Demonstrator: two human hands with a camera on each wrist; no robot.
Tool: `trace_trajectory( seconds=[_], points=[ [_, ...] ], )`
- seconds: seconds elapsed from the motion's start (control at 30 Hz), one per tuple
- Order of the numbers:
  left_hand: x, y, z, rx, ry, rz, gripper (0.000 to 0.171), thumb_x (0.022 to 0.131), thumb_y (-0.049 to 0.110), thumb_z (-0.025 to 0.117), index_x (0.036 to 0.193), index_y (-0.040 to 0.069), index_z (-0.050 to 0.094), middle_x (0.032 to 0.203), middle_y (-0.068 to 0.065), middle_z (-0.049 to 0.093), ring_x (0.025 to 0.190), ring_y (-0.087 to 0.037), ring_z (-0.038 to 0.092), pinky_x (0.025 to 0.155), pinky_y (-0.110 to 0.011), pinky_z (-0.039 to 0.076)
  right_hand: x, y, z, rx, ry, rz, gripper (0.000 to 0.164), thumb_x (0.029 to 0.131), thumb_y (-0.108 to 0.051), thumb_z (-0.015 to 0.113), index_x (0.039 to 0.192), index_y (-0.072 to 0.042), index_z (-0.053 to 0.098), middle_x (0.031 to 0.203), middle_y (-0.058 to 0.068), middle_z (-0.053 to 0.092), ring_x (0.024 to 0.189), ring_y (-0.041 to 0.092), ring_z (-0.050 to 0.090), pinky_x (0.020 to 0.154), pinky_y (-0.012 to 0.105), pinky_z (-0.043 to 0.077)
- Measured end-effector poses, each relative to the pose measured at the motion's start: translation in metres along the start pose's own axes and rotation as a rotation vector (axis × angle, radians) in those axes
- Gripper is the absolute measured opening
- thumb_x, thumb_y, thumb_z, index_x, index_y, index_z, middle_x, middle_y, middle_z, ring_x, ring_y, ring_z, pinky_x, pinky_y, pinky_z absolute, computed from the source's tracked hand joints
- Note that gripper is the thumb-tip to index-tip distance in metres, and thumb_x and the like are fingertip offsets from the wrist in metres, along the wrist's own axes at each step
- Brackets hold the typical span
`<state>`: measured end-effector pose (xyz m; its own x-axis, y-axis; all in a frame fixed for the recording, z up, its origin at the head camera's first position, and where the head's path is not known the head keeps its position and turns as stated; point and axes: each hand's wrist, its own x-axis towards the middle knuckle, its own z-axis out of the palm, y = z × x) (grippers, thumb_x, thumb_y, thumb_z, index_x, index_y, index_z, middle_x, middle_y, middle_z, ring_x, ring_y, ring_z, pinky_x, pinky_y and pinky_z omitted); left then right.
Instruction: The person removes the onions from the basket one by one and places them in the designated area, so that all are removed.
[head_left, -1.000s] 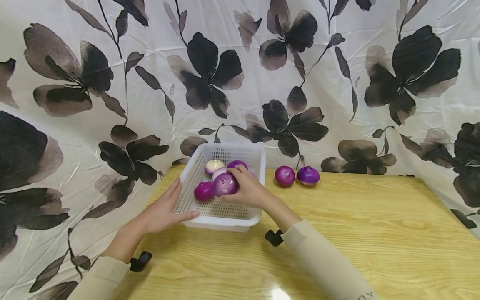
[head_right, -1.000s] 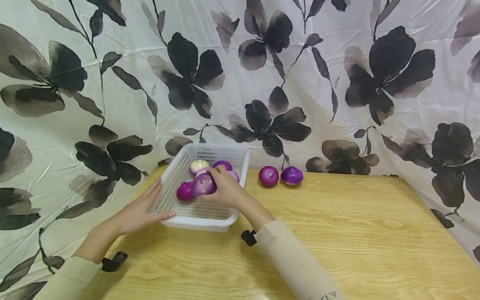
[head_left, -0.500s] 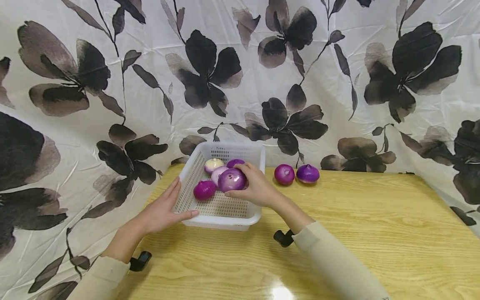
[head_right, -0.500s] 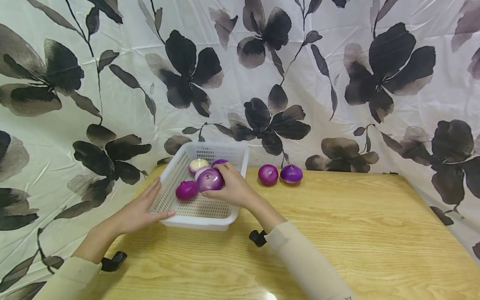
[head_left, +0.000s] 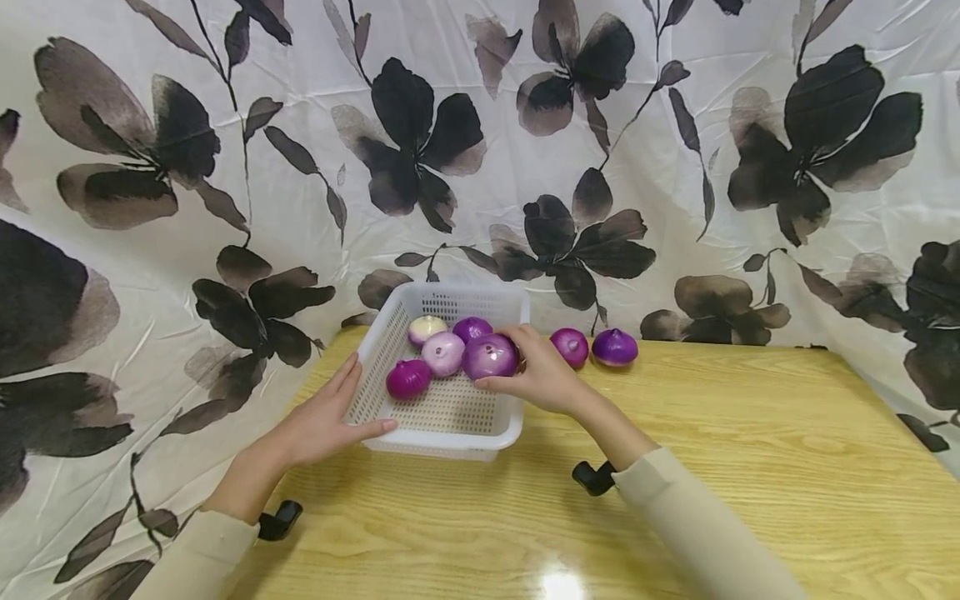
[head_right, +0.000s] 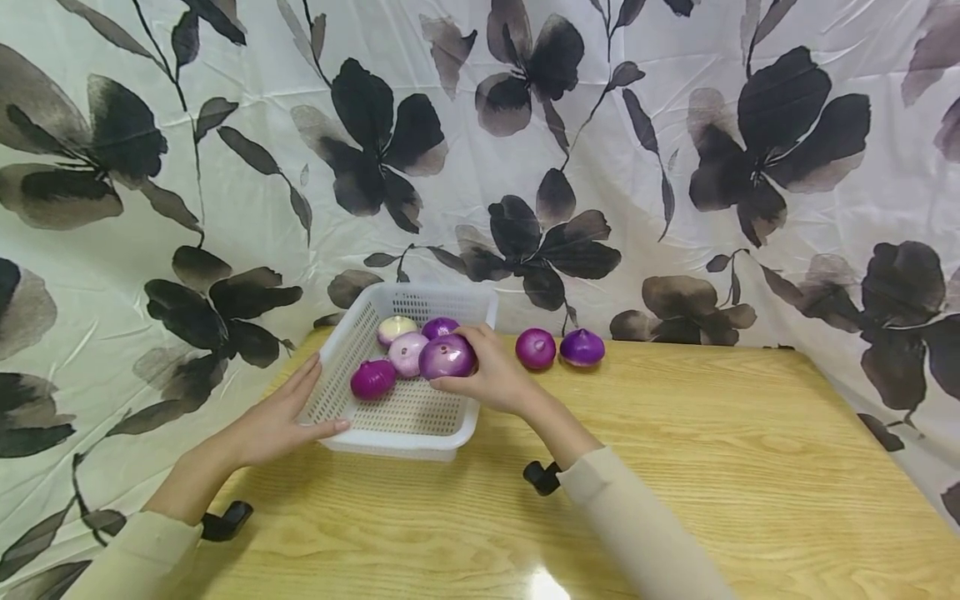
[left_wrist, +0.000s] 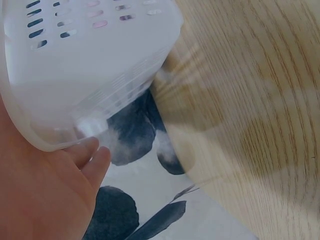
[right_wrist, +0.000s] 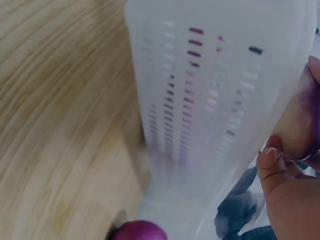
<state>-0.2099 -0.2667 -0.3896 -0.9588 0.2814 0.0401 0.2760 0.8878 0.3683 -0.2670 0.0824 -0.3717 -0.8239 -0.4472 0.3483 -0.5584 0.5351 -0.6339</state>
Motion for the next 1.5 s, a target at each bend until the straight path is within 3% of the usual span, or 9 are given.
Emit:
trace_trajectory(
  seconds=[0.33,0.53,0.87,1.0,1.23,1.5],
  points=[
    [-0.001,-0.002,-0.001,-0.001,0.007,-0.001,0.121,0.089,0.073,0.061,0.161,-0.006,0.006,0.17,-0.023,-0.003,0.15,-0.053,0.016,0.116,-0.069,0.024,-0.011,0.012,-0.013,0.002,0.026,0.035,0.079,0.08,-0.047,0.086,0.142,-0.009,0.055,0.134,0.011,0.058,0.118,0.027,0.06,0.098,0.046,0.053],
    [-0.002,-0.001,-0.002,0.002,0.011,0.002,0.121,0.089,0.073,0.061,0.161,-0.007,0.007,0.17,-0.023,-0.002,0.151,-0.052,0.016,0.116,-0.068,0.024,-0.017,0.017,-0.021,0.026,0.044,0.042,0.071,0.083,-0.044,0.085,0.139,-0.011,0.057,0.128,0.009,0.059,0.109,0.024,0.061,0.09,0.043,0.057],
    [-0.002,-0.001,-0.003,0.007,0.015,0.007,0.12,0.089,0.073,0.061,0.161,-0.007,0.007,0.17,-0.023,-0.002,0.151,-0.053,0.016,0.117,-0.068,0.024,-0.028,0.027,-0.034,0.0,0.069,0.043,0.071,0.083,-0.042,0.086,0.14,-0.011,0.057,0.123,0.011,0.062,0.099,0.023,0.058,0.083,0.039,0.053],
    [-0.002,0.0,-0.003,0.006,0.011,0.008,0.12,0.089,0.073,0.061,0.161,-0.007,0.007,0.17,-0.023,-0.002,0.15,-0.053,0.016,0.116,-0.068,0.024,-0.034,0.035,-0.037,-0.009,0.066,0.059,0.072,0.083,-0.043,0.085,0.139,-0.007,0.057,0.127,0.014,0.061,0.102,0.025,0.06,0.085,0.041,0.055],
    [-0.002,-0.001,-0.002,0.016,0.014,0.011,0.12,0.089,0.074,0.06,0.161,-0.006,0.007,0.17,-0.022,-0.003,0.15,-0.052,0.017,0.117,-0.068,0.024,-0.042,0.05,-0.046,-0.002,0.072,0.088,0.07,0.083,-0.041,0.086,0.139,-0.011,0.057,0.131,0.015,0.059,0.107,0.028,0.062,0.086,0.044,0.057],
    [0.0,-0.003,0.001,-0.001,0.012,0.012,0.122,0.088,0.075,0.06,0.161,-0.006,0.007,0.17,-0.021,-0.004,0.152,-0.05,0.014,0.118,-0.066,0.022,-0.054,0.066,-0.06,-0.027,0.059,0.141,0.076,0.085,-0.041,0.084,0.142,-0.003,0.053,0.131,0.018,0.057,0.109,0.032,0.06,0.088,0.048,0.058]
  ],
)
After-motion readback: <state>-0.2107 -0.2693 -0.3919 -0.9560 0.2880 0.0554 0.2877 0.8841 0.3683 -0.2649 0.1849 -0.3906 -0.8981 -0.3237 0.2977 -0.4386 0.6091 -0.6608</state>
